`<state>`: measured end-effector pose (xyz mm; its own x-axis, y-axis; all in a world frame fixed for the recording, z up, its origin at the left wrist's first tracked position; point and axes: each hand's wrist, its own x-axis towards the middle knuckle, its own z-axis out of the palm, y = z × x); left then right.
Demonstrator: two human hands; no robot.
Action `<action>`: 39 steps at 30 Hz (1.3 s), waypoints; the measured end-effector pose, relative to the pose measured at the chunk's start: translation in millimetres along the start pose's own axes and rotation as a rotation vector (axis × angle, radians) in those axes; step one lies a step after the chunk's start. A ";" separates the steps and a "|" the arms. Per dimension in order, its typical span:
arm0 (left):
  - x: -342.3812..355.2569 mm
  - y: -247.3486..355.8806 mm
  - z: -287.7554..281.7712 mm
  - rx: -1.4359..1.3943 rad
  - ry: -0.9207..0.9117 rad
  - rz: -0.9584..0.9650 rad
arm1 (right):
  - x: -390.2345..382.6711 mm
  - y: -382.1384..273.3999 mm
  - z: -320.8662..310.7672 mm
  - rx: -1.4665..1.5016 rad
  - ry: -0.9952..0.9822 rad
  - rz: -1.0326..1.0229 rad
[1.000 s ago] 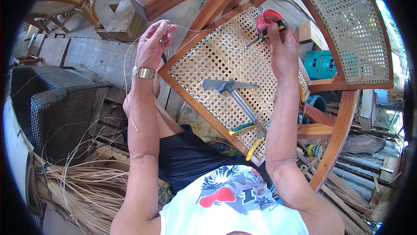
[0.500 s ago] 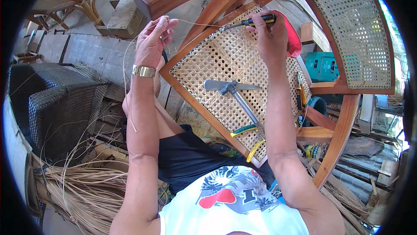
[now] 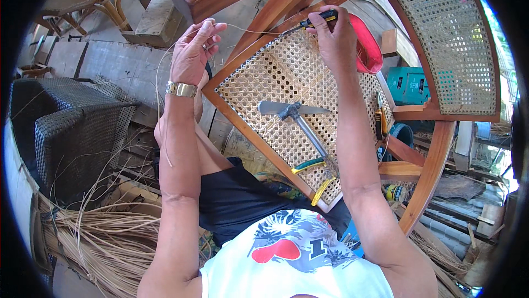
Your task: Repairing the woven seat of a wooden chair using rattan strips, a hammer, a screwdriver, and pliers.
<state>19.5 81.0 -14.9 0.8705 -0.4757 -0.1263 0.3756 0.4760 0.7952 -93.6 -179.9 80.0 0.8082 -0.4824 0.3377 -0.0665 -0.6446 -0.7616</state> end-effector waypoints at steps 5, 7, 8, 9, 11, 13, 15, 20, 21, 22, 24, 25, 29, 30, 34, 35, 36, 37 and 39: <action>-1.0 -1.9 3.8 -0.006 -0.015 -0.006 | -2.3 -0.4 13.0 0.035 -0.115 -0.138; -0.8 -2.1 4.4 0.007 -0.006 -0.006 | -0.9 0.7 15.6 0.015 -0.151 -0.324; -0.6 -2.4 4.2 0.011 -0.013 -0.008 | -0.3 0.7 16.6 0.016 -0.149 -0.325; -0.9 -2.9 3.8 0.018 0.014 -0.022 | 0.8 0.0 17.6 0.033 -0.121 -0.290; -0.1 -4.4 3.6 0.015 0.011 -0.013 | 1.4 -3.6 18.3 0.052 -0.103 -0.251; -1.0 -5.5 2.9 0.020 0.017 -0.022 | 0.7 -9.4 16.8 -0.199 -0.001 -0.151; 0.9 -5.1 3.0 0.012 0.000 -0.022 | -1.6 -14.7 8.2 -0.151 0.053 -0.105; 1.7 -1.8 3.4 0.007 0.003 -0.018 | -7.4 -14.2 -24.6 0.052 0.169 0.008; 1.3 -1.3 3.6 0.011 0.003 -0.011 | -7.7 -12.0 -27.3 0.207 0.138 0.023; 0.6 -1.3 4.0 0.011 0.004 -0.011 | -8.5 -9.8 -26.5 0.208 0.136 0.023; -0.6 -1.2 4.7 -0.006 -0.008 -0.009 | -10.1 -5.8 -21.3 0.354 0.127 -0.001; -1.2 -0.9 4.6 -0.006 0.001 -0.003 | -11.3 -4.4 -16.8 0.356 0.125 -0.022; -3.1 0.3 2.5 -0.009 0.003 0.005 | -16.2 -2.0 1.2 0.187 0.052 -0.003; -3.4 0.7 1.6 -0.015 0.007 0.013 | -16.5 -1.8 3.9 0.135 0.052 -0.034; -2.5 2.0 -1.2 -0.010 0.015 0.019 | -15.4 -0.5 7.7 0.089 0.031 -0.065; -2.0 2.4 -1.6 -0.014 0.008 0.020 | -15.2 -0.5 8.5 0.067 0.029 -0.038; -1.5 2.8 -1.9 -0.018 0.002 0.022 | -15.6 -0.9 9.7 0.046 0.027 -0.012; -1.2 3.2 -2.1 -0.019 0.003 0.022 | -16.4 -1.7 11.4 0.046 0.025 -0.012; -1.0 3.5 -2.1 -0.023 0.001 0.025 | -19.5 -4.8 15.5 -0.014 0.045 0.011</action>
<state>20.6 84.8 -13.2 0.8798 -0.4631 -0.1075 0.3615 0.5048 0.7839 -100.0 -158.2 68.5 0.7801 -0.5155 0.3544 -0.0832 -0.6470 -0.7579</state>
